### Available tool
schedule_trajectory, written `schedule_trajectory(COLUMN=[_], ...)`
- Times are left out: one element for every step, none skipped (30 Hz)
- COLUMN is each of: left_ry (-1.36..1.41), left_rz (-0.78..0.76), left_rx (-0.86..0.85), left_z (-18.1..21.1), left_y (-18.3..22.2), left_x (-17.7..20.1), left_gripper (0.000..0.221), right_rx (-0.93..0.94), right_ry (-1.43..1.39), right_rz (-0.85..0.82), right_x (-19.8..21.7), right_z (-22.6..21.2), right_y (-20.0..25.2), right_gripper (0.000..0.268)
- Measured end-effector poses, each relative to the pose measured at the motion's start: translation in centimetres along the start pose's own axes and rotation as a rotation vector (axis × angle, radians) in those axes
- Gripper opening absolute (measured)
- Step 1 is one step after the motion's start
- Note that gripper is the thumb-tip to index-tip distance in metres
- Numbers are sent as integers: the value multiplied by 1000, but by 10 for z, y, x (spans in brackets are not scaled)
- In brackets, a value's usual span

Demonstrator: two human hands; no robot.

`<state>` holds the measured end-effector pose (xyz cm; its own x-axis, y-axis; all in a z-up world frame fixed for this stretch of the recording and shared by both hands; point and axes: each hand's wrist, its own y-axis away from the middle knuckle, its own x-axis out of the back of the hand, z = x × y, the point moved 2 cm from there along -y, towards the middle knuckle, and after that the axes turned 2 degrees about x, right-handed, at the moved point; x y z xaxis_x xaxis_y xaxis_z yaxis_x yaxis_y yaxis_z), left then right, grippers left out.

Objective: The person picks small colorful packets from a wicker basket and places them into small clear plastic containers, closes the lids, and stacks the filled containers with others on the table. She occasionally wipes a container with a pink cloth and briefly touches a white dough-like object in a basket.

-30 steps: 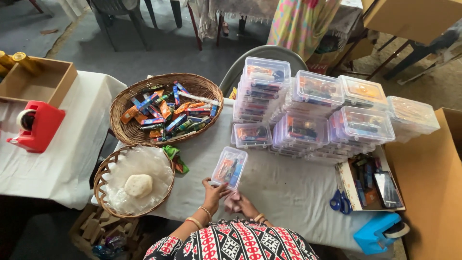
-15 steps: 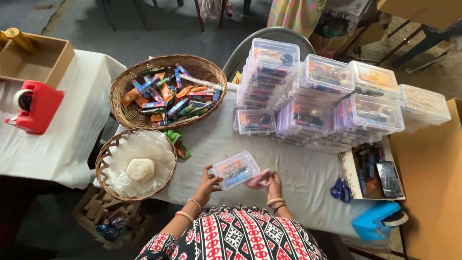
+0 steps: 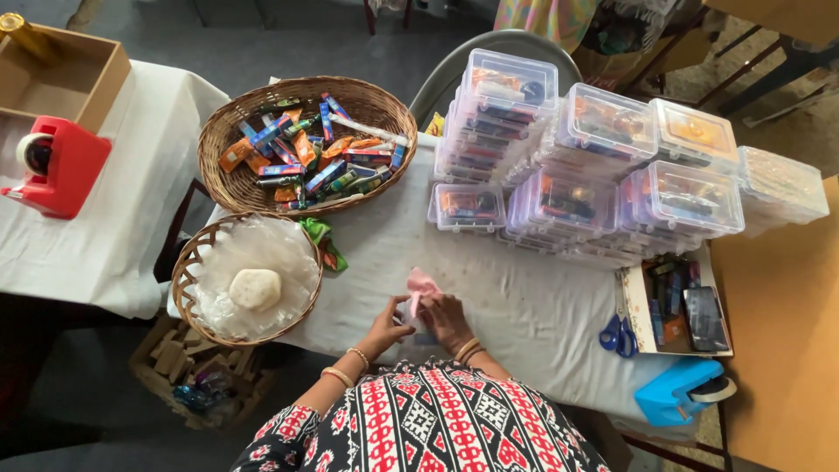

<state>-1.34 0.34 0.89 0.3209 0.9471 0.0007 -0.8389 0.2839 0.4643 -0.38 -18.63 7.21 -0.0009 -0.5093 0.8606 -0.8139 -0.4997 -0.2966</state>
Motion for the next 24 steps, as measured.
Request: schedule_trajectory(left_ry=[0, 15, 29, 30, 31, 33, 34, 25, 16, 16, -8, -30, -28, -95, -161, -161, -159, -160, -161, -136, -110, -111, -74, -36], left_rz=[-2, -14, -26, -29, -28, -27, -29, -29, -30, -32, -28, -22, -23, -9, 6, 4, 5, 8, 8, -2, -12, -14, -11, -4], left_rx=[3, -4, -11, -11, -8, -4, -3, -10, -18, -19, -30, -42, -43, -105, -168, -166, -149, -134, -134, -143, -153, -154, -120, -89], left_z=[2, 4, 6, 5, 4, 3, 3, 3, 3, 4, 5, 6, 5, 3, 2, 5, 9, 13, 13, 14, 15, 12, 9, 7], left_y=[2, 4, 5, 4, 3, 3, 4, 6, 8, 8, 8, 7, 4, 4, 3, 5, 7, 8, 8, 10, 11, 10, 10, 7], left_x=[0, -1, -1, -2, -3, -4, -5, -4, -4, -4, -3, -3, -3, -4, -4, -5, -5, -4, -4, -5, -5, -6, -7, -6], left_gripper=[81, 80, 78, 78, 79, 81, 81, 81, 81, 81, 81, 81, 81, 80, 80, 80, 80, 79, 79, 79, 79, 79, 79, 79], right_rx=[-3, -63, -122, -124, -163, -203, -204, -205, -206, -208, -247, -282, -282, -195, -108, -110, -151, -190, -190, -218, -245, -246, -348, -446], right_ry=[-1, 23, 48, 50, 140, 230, 232, 213, 195, 197, 80, -37, -34, -122, -211, -211, -226, -242, -243, -200, -157, -155, -166, -177], right_rz=[-2, 40, 83, 82, 140, 197, 195, 161, 126, 127, 87, 46, 45, 64, 82, 81, 75, 72, 73, 34, -4, -3, 14, 32], right_x=[0, 0, 2, -1, -1, -2, 0, 2, 3, 3, 2, 1, 9, 16, 24, 24, 24, 24, 25, 26, 27, 20, 14, 8], right_z=[4, 10, 15, 23, 31, 38, 48, 57, 66, 63, 62, 61, 45, 26, 7, 6, 6, 5, 13, 20, 27, 42, 58, 76], right_y=[3, 6, 9, 12, 14, 18, 21, 24, 27, 25, 23, 22, 10, 1, -9, -9, -10, -12, -9, -4, 1, 15, 30, 41], right_gripper=[37, 38, 39, 39, 40, 42, 42, 37, 32, 32, 24, 17, 17, 20, 23, 23, 24, 25, 25, 24, 24, 24, 21, 20])
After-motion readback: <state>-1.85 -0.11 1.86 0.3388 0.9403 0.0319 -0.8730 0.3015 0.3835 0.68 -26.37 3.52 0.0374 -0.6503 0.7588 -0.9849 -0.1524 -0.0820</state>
